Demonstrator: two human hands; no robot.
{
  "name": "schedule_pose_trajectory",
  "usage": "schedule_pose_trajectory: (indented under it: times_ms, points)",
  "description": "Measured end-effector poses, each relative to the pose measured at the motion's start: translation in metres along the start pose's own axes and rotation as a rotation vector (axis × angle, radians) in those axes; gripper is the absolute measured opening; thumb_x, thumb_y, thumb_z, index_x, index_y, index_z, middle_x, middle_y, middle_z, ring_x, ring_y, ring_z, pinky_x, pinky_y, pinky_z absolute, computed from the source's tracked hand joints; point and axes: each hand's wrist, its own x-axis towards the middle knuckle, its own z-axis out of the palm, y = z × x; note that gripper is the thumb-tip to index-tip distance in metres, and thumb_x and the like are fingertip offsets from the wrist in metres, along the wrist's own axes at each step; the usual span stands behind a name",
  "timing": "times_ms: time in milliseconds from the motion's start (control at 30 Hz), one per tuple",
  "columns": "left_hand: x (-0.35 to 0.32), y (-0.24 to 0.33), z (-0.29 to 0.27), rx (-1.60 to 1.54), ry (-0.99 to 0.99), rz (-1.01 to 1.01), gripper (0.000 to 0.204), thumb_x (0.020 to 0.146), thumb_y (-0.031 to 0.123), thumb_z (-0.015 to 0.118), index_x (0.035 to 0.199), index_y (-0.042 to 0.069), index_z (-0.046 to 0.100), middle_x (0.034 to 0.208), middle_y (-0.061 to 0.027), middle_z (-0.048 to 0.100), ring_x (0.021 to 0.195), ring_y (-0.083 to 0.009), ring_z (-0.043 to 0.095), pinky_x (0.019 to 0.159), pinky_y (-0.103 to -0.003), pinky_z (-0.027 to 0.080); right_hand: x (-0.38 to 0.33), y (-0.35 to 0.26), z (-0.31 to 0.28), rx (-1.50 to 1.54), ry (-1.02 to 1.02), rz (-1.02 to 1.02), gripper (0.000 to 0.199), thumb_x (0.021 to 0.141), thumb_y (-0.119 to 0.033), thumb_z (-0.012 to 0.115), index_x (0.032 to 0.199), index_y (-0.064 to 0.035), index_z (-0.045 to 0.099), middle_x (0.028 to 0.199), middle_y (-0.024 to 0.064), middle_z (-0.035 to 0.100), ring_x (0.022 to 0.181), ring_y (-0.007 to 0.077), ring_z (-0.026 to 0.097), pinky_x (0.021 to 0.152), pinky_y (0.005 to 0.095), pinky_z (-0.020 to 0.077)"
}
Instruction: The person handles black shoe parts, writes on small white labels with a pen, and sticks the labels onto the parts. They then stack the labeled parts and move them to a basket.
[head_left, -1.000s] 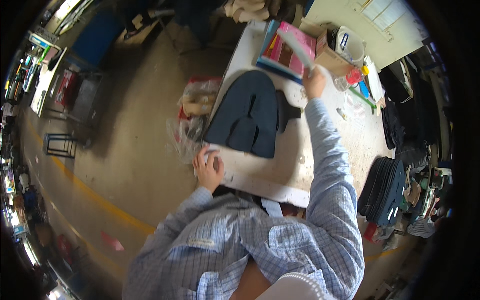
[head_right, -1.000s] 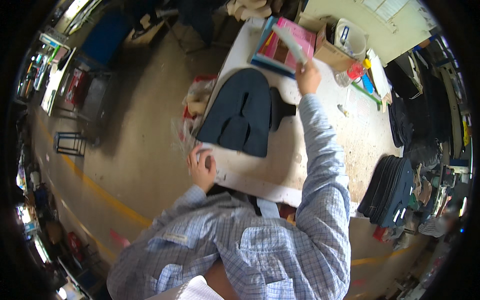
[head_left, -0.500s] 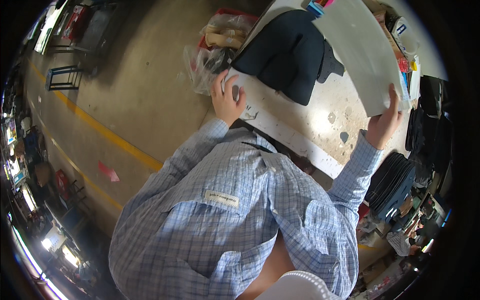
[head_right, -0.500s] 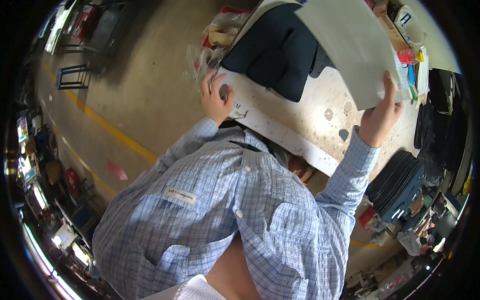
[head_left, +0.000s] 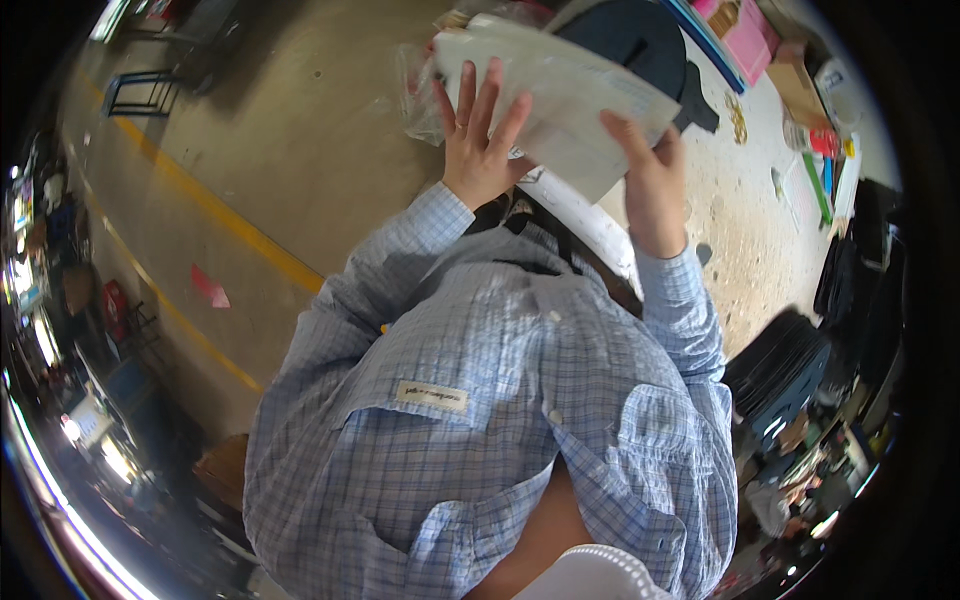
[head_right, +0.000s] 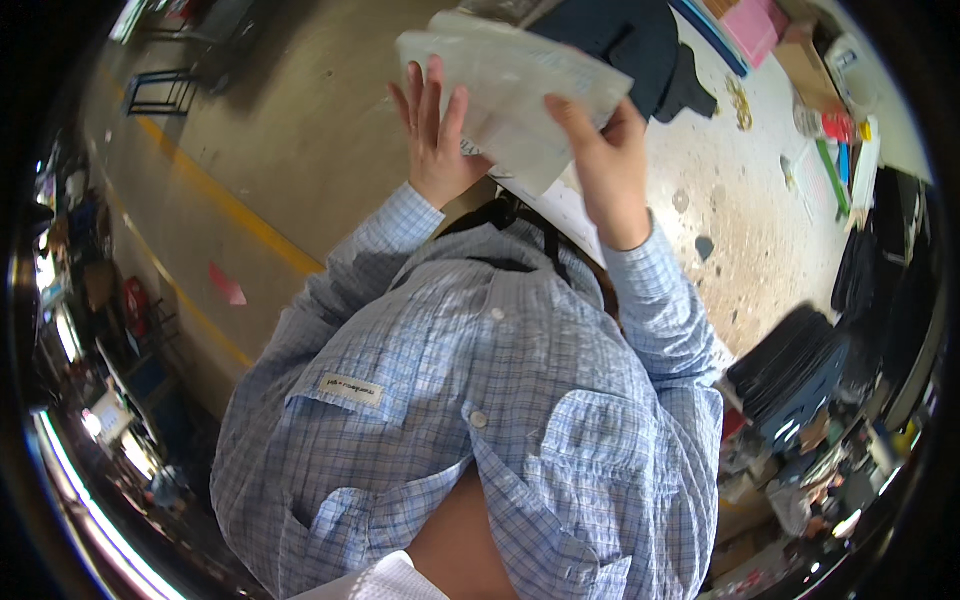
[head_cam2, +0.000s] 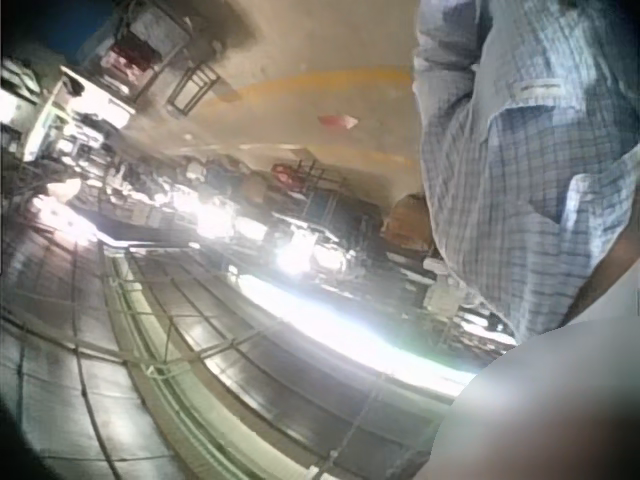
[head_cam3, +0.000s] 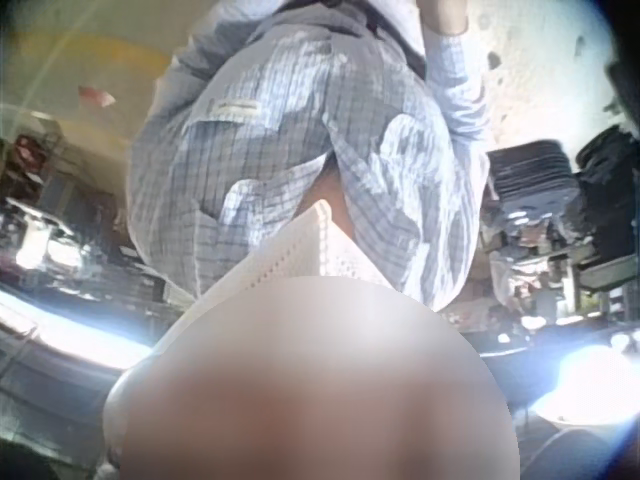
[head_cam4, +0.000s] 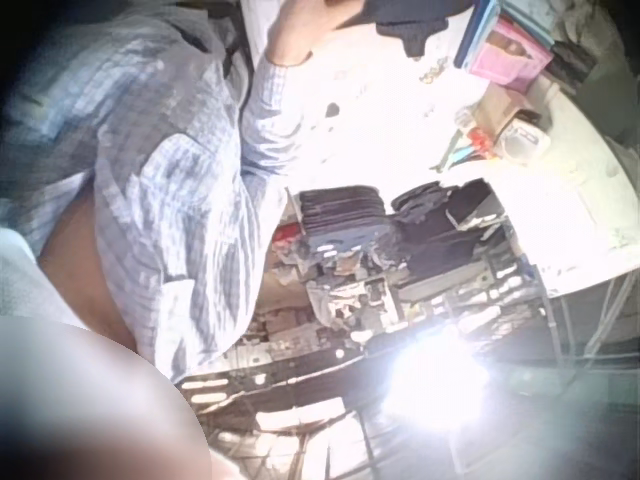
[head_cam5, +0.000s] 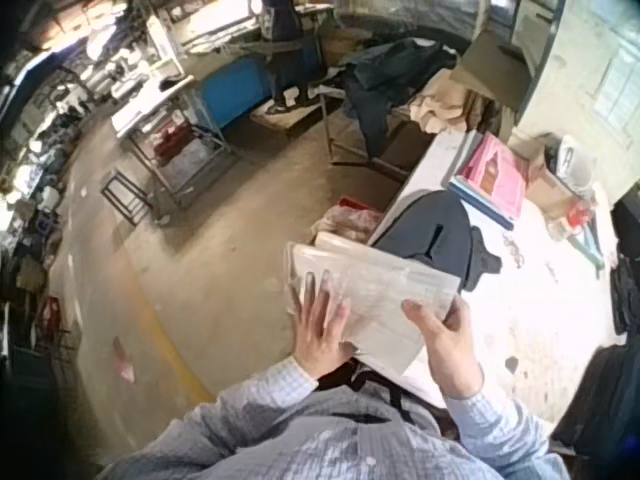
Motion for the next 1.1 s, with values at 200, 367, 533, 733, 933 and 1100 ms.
schedule_pose_trajectory:
  times_ms: [200,367,533,733,933,1100]
  points:
    - [-0.004,-0.004,-0.096,0.291,0.188,-0.234,0.035,0.08,0.005,0.061,0.114,0.007,0.068,0.122,-0.0154,0.063,0.118,-0.0341,0.058,0.1,-0.045,0.045,-0.007,0.001,0.088,0.173,-0.435,0.17,0.032,0.087,-0.004,0.065,0.116,0.0051,0.056,0.107,0.0096,0.066,0.095,0.0139,0.061,0.083,0.0274,0.049]
    - [-0.03,-0.022,-0.188,0.469,0.234,-0.41,0.033,0.076,0.016,0.069,0.108,0.008,0.071,0.116,-0.0144,0.067,0.111,-0.0297,0.063,0.094,-0.04,0.051,-0.027,0.002,0.184,0.258,-0.726,0.277,0.045,0.088,-0.005,0.066,0.128,0.0045,0.049,0.118,0.0099,0.06,0.104,0.0158,0.059,0.089,0.0292,0.0485]
    - [-0.072,-0.048,-0.279,0.542,0.482,-0.468,0.042,0.072,0.007,0.072,0.114,0.004,0.067,0.121,-0.0156,0.063,0.112,-0.0292,0.063,0.092,-0.037,0.053,-0.065,0.004,0.294,0.287,-1.095,0.346,0.057,0.091,-0.004,0.062,0.141,-0.0008,0.036,0.131,0.0103,0.051,0.119,0.019,0.052,0.094,0.0317,0.0485]
    - [-0.166,-0.092,-0.38,0.663,0.809,-0.846,0.036,0.08,0.008,0.068,0.115,0.003,0.065,0.112,-0.0174,0.067,0.088,-0.0259,0.071,0.069,-0.034,0.055,-0.13,0.049,0.455,0.23,-1.548,0.302,0.056,0.096,-0.014,0.054,0.145,-0.0033,0.03,0.142,0.0135,0.038,0.124,0.0285,0.051,0.095,0.0416,0.0522]
    - [-0.254,-0.179,-0.474,0.334,1.372,-1.126,0.023,0.092,0.015,0.062,0.109,-0.001,0.064,0.099,-0.0107,0.07,0.083,-0.0187,0.068,0.073,-0.031,0.051,-0.168,0.09,0.593,0.018,-1.679,0.274,0.046,0.092,-0.006,0.055,0.136,-0.0007,0.043,0.128,0.0143,0.052,0.115,0.0269,0.057,0.092,0.038,0.0524]
    - [-0.278,-0.294,-0.548,-0.13,1.788,-1.075,0.028,0.091,0.017,0.066,0.111,-0.001,0.062,0.11,-0.0071,0.067,0.1,-0.0208,0.061,0.087,-0.03,0.046,-0.119,0.053,0.714,-0.035,-1.487,-0.848,0.019,0.078,0.002,0.063,0.097,-0.0009,0.065,0.085,0.013,0.065,0.081,0.0237,0.065,0.071,0.0343,0.0527]
